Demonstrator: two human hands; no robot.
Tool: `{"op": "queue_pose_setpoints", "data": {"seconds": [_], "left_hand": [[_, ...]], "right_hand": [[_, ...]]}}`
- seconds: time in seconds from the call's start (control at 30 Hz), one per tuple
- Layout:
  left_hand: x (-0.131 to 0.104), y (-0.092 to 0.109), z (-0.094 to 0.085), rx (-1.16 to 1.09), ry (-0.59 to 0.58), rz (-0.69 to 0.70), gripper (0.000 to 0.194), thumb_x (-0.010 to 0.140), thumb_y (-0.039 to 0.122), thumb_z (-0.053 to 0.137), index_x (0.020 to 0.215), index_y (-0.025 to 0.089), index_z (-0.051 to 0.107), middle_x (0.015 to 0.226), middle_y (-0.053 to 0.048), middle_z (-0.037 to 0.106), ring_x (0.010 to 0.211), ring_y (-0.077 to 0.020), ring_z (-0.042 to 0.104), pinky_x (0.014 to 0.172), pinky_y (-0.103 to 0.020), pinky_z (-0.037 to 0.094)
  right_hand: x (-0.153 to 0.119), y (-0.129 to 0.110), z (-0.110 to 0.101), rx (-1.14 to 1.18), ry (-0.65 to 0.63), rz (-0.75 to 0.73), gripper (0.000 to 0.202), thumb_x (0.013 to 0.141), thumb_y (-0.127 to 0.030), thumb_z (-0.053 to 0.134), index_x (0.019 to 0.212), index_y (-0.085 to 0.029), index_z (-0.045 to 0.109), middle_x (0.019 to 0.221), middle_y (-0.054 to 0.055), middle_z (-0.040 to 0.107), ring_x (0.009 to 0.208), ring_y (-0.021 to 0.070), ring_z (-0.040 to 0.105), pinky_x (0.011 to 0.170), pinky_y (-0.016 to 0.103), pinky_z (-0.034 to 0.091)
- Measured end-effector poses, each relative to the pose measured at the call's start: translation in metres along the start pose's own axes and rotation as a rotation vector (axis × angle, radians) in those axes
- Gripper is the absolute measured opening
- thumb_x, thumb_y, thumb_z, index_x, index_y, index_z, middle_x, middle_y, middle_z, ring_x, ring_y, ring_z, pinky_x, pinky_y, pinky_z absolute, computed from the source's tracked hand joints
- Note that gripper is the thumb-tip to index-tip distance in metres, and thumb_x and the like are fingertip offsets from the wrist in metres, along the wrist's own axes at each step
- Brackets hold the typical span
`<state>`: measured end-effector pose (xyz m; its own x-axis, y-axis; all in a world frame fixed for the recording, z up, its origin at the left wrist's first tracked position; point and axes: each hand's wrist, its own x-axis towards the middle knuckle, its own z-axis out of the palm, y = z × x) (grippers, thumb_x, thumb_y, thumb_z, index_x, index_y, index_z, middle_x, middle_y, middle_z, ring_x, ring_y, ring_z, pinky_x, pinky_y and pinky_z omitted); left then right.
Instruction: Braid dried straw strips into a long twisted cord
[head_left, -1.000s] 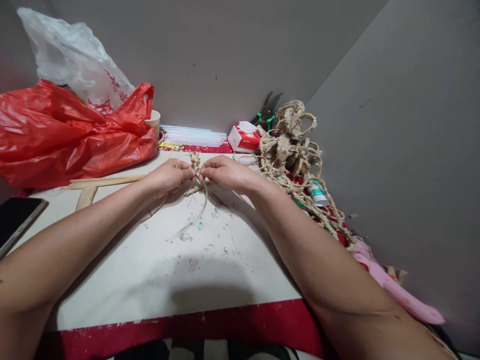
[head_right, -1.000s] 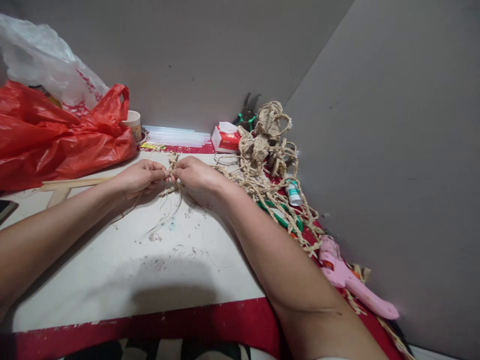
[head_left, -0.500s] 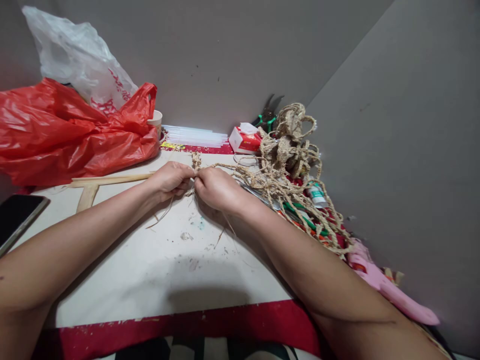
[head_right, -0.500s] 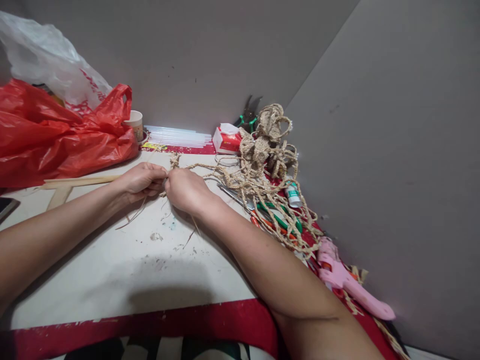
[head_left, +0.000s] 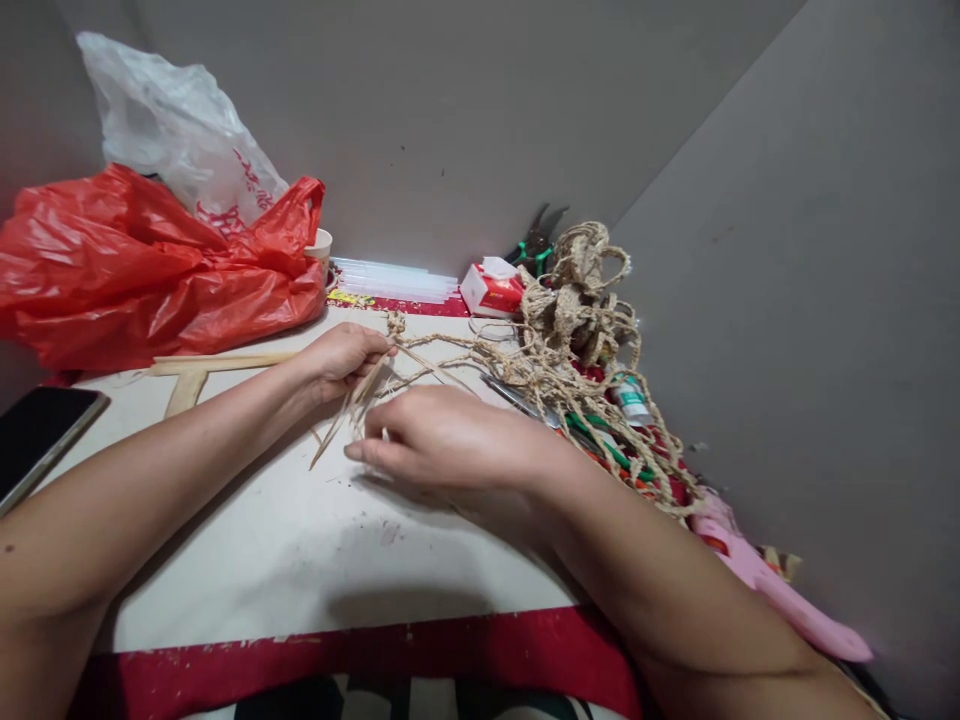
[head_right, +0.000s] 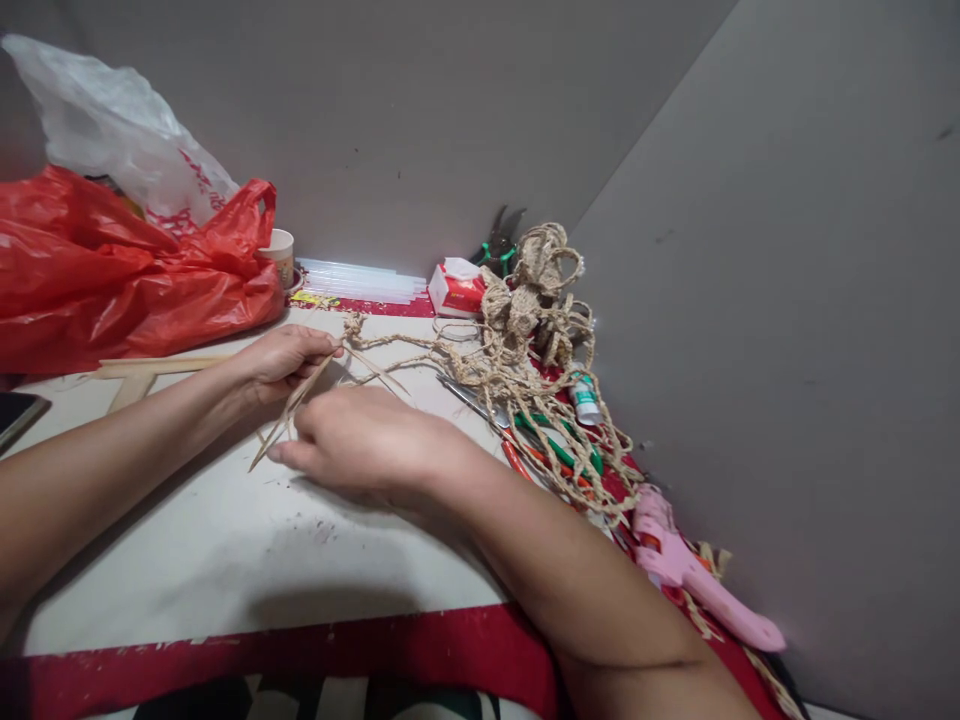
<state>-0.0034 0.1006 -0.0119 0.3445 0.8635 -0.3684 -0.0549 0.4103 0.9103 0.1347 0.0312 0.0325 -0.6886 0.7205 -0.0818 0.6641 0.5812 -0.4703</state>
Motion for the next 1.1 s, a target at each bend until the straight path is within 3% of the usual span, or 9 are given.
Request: {"op": "queue_pose_setpoints", "data": {"seconds": [0.1, 0.17, 0.2, 0.23, 0.33, 0.43, 0.53, 0.8, 1.1], "left_hand": [[0.002, 0.001, -0.004, 0.017, -0.049, 0.018, 0.022, 0.07, 0.009, 0.06, 0.053, 0.014, 0.046, 0.038, 0.008, 0.027, 0.032, -0.0021, 0.019, 0.033, -0.018, 0.011], [0.003, 0.0, -0.006, 0.041, -0.083, 0.022, 0.022, 0.071, 0.011, 0.06, 0.054, 0.014, 0.046, 0.037, 0.009, 0.025, 0.032, -0.0019, 0.017, 0.034, -0.018, 0.009], [0.004, -0.001, -0.006, 0.056, -0.089, 0.024, 0.021, 0.072, 0.011, 0.059, 0.055, 0.013, 0.047, 0.037, 0.009, 0.025, 0.032, -0.0019, 0.016, 0.034, -0.018, 0.008], [0.005, -0.002, -0.006, 0.071, -0.089, 0.029, 0.02, 0.073, 0.012, 0.059, 0.056, 0.013, 0.049, 0.036, 0.009, 0.025, 0.032, -0.0019, 0.016, 0.035, -0.019, 0.007], [0.007, -0.005, -0.004, 0.108, -0.091, 0.042, 0.019, 0.075, 0.013, 0.058, 0.057, 0.012, 0.052, 0.037, 0.007, 0.032, 0.032, -0.0021, 0.02, 0.035, -0.019, 0.008], [0.006, -0.007, -0.002, 0.136, -0.098, 0.051, 0.021, 0.077, 0.013, 0.056, 0.056, 0.013, 0.051, 0.038, 0.006, 0.033, 0.031, -0.002, 0.021, 0.036, -0.02, 0.008], [0.004, -0.008, -0.001, 0.144, -0.104, 0.044, 0.024, 0.078, 0.011, 0.054, 0.055, 0.013, 0.049, 0.038, 0.007, 0.03, 0.032, -0.0018, 0.02, 0.036, -0.02, 0.009], [0.005, -0.007, -0.004, 0.132, -0.177, 0.034, 0.02, 0.08, 0.016, 0.056, 0.061, 0.01, 0.058, 0.04, 0.007, 0.029, 0.034, -0.0017, 0.019, 0.037, -0.019, 0.009], [0.004, -0.006, -0.011, 0.187, -0.266, 0.035, 0.023, 0.078, 0.016, 0.059, 0.058, 0.014, 0.049, 0.042, 0.008, 0.027, 0.035, -0.0017, 0.018, 0.036, -0.018, 0.011]], "right_hand": [[0.002, 0.017, -0.018, 0.188, 0.271, 0.101, 0.033, 0.089, -0.039, 0.047, 0.068, -0.016, 0.057, 0.06, 0.001, 0.051, 0.056, 0.0106, 0.044, 0.053, 0.024, 0.031], [0.011, 0.036, -0.019, 0.295, 0.519, 0.202, 0.029, 0.089, -0.036, 0.048, 0.072, -0.015, 0.057, 0.065, 0.002, 0.054, 0.061, 0.0106, 0.046, 0.055, 0.022, 0.033], [0.017, 0.045, -0.017, 0.359, 0.562, 0.241, 0.025, 0.088, -0.034, 0.05, 0.073, -0.014, 0.056, 0.068, 0.002, 0.055, 0.062, 0.0103, 0.047, 0.055, 0.021, 0.034], [0.024, 0.054, -0.013, 0.447, 0.542, 0.278, 0.022, 0.087, -0.031, 0.052, 0.074, -0.014, 0.056, 0.069, 0.002, 0.056, 0.061, 0.0097, 0.048, 0.054, 0.02, 0.035], [0.039, 0.068, 0.002, 0.827, 0.27, 0.394, 0.024, 0.091, -0.028, 0.047, 0.073, -0.013, 0.054, 0.065, 0.002, 0.056, 0.048, 0.0068, 0.043, 0.044, 0.019, 0.033], [0.045, 0.071, 0.009, 1.096, 0.075, 0.449, 0.028, 0.093, -0.028, 0.043, 0.068, -0.015, 0.048, 0.048, -0.005, 0.041, 0.035, 0.0035, 0.025, 0.033, 0.016, 0.019], [0.045, 0.073, 0.008, 1.116, 0.049, 0.451, 0.029, 0.091, -0.027, 0.047, 0.064, -0.015, 0.046, 0.042, -0.01, 0.026, 0.033, 0.0023, 0.015, 0.031, 0.015, 0.01], [0.042, 0.086, 0.006, 1.047, -0.034, 0.402, 0.034, 0.091, -0.037, 0.049, 0.067, -0.013, 0.053, 0.042, -0.009, 0.029, 0.033, 0.0022, 0.017, 0.031, 0.015, 0.011], [0.043, 0.094, 0.01, 1.266, -0.203, 0.384, 0.037, 0.091, -0.035, 0.046, 0.06, -0.018, 0.035, 0.045, -0.011, 0.021, 0.034, 0.0027, 0.011, 0.03, 0.013, 0.01]]}}
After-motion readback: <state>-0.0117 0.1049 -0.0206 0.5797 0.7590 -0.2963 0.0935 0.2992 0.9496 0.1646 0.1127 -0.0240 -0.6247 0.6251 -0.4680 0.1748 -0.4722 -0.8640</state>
